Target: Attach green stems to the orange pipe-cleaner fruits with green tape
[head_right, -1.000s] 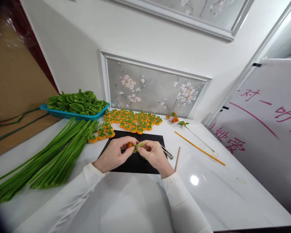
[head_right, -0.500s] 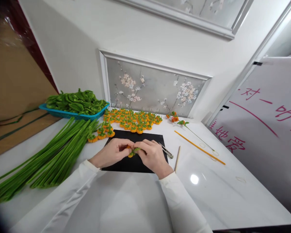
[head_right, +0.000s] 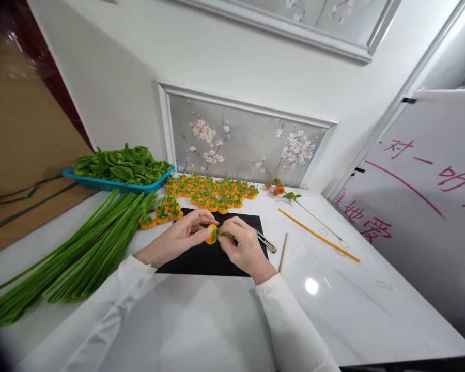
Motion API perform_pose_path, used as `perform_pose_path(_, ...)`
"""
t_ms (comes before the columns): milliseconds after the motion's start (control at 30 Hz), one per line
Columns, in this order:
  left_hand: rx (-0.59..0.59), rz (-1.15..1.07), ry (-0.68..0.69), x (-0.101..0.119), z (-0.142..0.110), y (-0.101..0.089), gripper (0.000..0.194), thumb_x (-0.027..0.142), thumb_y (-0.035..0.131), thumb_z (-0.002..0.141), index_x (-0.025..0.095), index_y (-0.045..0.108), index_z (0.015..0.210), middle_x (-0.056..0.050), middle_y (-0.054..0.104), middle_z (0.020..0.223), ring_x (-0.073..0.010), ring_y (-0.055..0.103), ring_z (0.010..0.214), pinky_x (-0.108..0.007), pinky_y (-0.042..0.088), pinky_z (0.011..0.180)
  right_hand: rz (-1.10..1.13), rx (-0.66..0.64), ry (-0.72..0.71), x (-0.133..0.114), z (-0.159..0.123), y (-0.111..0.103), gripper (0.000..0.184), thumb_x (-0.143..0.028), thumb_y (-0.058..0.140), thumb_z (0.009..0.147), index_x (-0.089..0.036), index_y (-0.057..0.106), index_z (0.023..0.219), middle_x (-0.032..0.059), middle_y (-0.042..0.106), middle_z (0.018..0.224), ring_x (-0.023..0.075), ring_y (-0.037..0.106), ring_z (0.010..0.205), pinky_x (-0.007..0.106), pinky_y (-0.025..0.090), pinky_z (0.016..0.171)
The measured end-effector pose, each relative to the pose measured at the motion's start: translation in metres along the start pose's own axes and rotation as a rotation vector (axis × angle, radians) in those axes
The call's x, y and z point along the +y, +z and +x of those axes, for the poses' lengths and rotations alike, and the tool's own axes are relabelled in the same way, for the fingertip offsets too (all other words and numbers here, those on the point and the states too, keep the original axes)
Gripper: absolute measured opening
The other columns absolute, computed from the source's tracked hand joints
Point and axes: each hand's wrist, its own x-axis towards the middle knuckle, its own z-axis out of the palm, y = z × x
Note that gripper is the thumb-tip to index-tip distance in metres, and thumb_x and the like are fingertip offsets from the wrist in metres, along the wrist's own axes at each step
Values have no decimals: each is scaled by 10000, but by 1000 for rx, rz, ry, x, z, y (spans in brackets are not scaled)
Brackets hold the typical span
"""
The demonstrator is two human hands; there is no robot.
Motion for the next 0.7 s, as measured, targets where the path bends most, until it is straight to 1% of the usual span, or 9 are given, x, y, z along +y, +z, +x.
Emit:
perform_pose_path(67,11,-5,31,-5,1,2,304,270,656,753,191,520,1013,-39,531,1075,-113,566,810,-266,459,761,7,36,13,0,1,0,120,-111,517,795,-193,603,774,45,571,813,165,562,780,288,472,694)
perform_pose_path(133,10,-50,57,-8,3,5,281,229,673,735,182,544,980,-18,551,995,-115,573,810,-263,468,766,14,64,25,-1,1,0,104,-116,523,790,-189,592,762,44,567,811,164,558,771,290,467,689)
perform_pose_path(200,16,-92,48,-9,4,8,250,231,668,739,167,559,955,-8,580,891,-124,583,782,-260,479,731,36,83,42,-2,1,0,80,-137,533,795,-187,587,762,40,564,802,160,554,750,286,462,674)
perform_pose_path(333,-24,-97,-19,-4,3,8,261,348,585,816,133,596,962,4,590,690,-111,551,617,-245,462,605,111,95,82,-4,1,1,37,-194,584,801,-188,600,768,30,572,780,152,554,717,277,461,646)
perform_pose_path(433,-64,-101,-14,-2,2,6,310,415,538,846,129,617,937,8,576,642,-98,516,562,-223,430,552,158,92,105,-7,1,0,44,-217,619,796,-188,623,762,32,586,789,151,559,711,269,459,624)
perform_pose_path(500,-81,-100,-28,-3,1,5,335,445,503,863,130,617,852,9,563,617,-89,502,540,-206,405,521,166,81,94,-9,1,-2,41,-208,629,791,-191,642,757,33,597,786,154,565,717,270,460,625)
perform_pose_path(600,-90,-101,-113,-5,0,7,440,492,427,888,128,575,691,8,532,553,-72,463,465,-187,346,443,157,38,69,-10,1,-4,57,-194,619,796,-193,659,754,40,613,787,163,576,742,287,468,665)
perform_pose_path(633,-86,-116,-146,-5,0,7,454,508,402,892,130,576,710,8,532,553,-72,462,449,-185,337,426,159,30,73,-10,1,-4,64,-197,610,800,-193,657,756,43,616,790,166,578,745,291,470,673)
perform_pose_path(700,-55,-165,-182,-4,-1,9,421,521,389,892,154,594,895,2,568,627,-88,522,492,-191,389,452,175,43,108,-9,1,-3,67,-210,596,806,-192,646,766,42,611,794,162,577,729,287,471,658)
